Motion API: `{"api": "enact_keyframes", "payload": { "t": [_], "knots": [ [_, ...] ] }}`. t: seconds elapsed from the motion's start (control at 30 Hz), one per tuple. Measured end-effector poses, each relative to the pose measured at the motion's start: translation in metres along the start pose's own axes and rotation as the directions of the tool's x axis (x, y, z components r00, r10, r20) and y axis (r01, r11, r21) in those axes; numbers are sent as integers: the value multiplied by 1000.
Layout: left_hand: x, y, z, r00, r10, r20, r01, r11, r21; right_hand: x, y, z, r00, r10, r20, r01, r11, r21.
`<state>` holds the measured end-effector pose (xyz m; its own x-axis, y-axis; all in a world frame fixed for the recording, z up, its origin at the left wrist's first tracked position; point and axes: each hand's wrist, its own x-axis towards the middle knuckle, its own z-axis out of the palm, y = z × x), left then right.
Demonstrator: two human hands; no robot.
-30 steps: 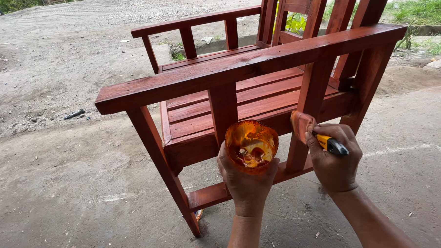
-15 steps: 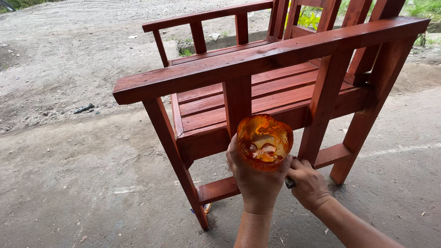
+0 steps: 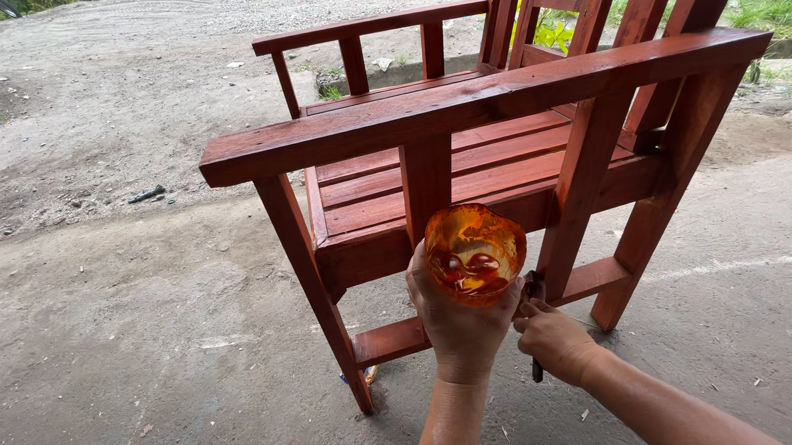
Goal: The person applies reddish-brown paint to a wooden chair using a brush. They repeatedly dip the brush into a small container and coat the chair's armrest, side frame, and legs.
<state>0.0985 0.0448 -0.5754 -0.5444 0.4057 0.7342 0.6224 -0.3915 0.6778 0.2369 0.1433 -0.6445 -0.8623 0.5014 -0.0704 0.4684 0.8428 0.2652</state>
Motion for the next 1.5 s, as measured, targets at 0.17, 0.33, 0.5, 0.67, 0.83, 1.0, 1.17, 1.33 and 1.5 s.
{"api": "enact_keyframes", "payload": {
  "t": [0.17,0.33,0.5,0.67,0.83,1.0,1.17,1.33,1.5],
  "knots": [
    [0,1,0,1000,10,-11,-10,1000,17,-5,18,-22,994,52,-94,-45,996,71],
    [2,4,4,999,36,-16,-36,999,30,-14,54,-92,970,96,-224,-65,988,139],
    [2,7,10,1000,-24,-15,25,999,29,-15,81,-174,950,93,-300,-94,996,8],
    [1,11,14,1000,-16,-11,16,1000,1,-25,83,-233,928,114,-354,-148,987,-70],
    [0,12,11,1000,-22,-18,22,1000,-14,-32,75,-258,891,194,-411,-224,974,-27],
    [0,14,12,1000,7,-17,-6,999,32,-34,75,-253,807,153,-571,-152,987,50],
    [0,13,15,1000,0,-25,0,1000,23,-34,68,-205,743,-48,-668,-176,949,-263],
    [0,7,13,1000,-20,-13,21,998,62,-31,44,-154,823,-75,-563,-218,873,-435],
    [3,5,9,999,-18,-26,19,998,53,-28,30,-141,885,-72,-460,-173,867,-467]
  ]
}}
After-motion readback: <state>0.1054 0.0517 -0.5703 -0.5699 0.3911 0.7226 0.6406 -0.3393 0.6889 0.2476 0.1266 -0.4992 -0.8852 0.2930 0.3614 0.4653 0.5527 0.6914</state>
